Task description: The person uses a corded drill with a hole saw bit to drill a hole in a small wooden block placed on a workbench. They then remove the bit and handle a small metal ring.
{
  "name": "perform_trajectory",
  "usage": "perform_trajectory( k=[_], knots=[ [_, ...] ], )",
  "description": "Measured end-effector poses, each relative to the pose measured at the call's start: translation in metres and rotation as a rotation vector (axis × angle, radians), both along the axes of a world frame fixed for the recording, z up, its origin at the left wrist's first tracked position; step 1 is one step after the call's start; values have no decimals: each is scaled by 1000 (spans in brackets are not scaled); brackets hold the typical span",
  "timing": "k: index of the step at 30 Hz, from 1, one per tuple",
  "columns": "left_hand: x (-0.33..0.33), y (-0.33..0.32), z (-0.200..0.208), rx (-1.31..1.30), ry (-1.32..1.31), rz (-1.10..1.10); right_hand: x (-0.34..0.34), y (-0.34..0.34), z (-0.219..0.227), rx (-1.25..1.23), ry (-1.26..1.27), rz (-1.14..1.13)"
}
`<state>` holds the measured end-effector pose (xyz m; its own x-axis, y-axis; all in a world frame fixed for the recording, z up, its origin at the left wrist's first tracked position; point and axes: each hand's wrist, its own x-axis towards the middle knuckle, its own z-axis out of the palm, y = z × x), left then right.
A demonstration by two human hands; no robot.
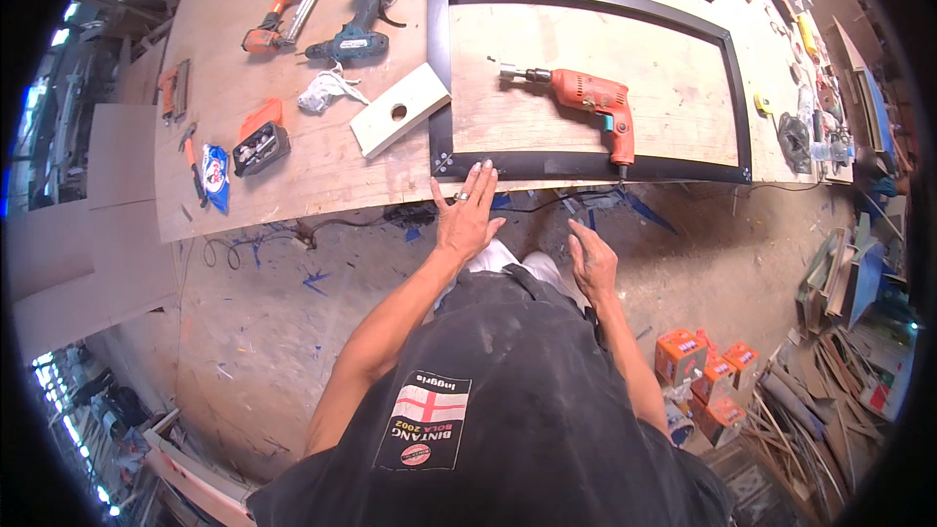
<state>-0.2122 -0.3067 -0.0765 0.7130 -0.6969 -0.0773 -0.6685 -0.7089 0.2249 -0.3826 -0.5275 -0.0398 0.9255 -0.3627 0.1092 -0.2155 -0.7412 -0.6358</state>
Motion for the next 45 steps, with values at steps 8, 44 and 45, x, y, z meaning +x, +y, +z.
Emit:
perform_trajectory(
  k=[8, 44, 45],
  knots=[
    [-26, -26, 8, 48, -3, 196, -164, -44, -39, 204, 111, -293],
    [7, 5, -6, -315, -90, 237, 36, -95, 16, 167, -59, -154],
    [11, 5, -6, -308, -100, 237, 50, -89, 17, 157, -38, -96]
  ],
)
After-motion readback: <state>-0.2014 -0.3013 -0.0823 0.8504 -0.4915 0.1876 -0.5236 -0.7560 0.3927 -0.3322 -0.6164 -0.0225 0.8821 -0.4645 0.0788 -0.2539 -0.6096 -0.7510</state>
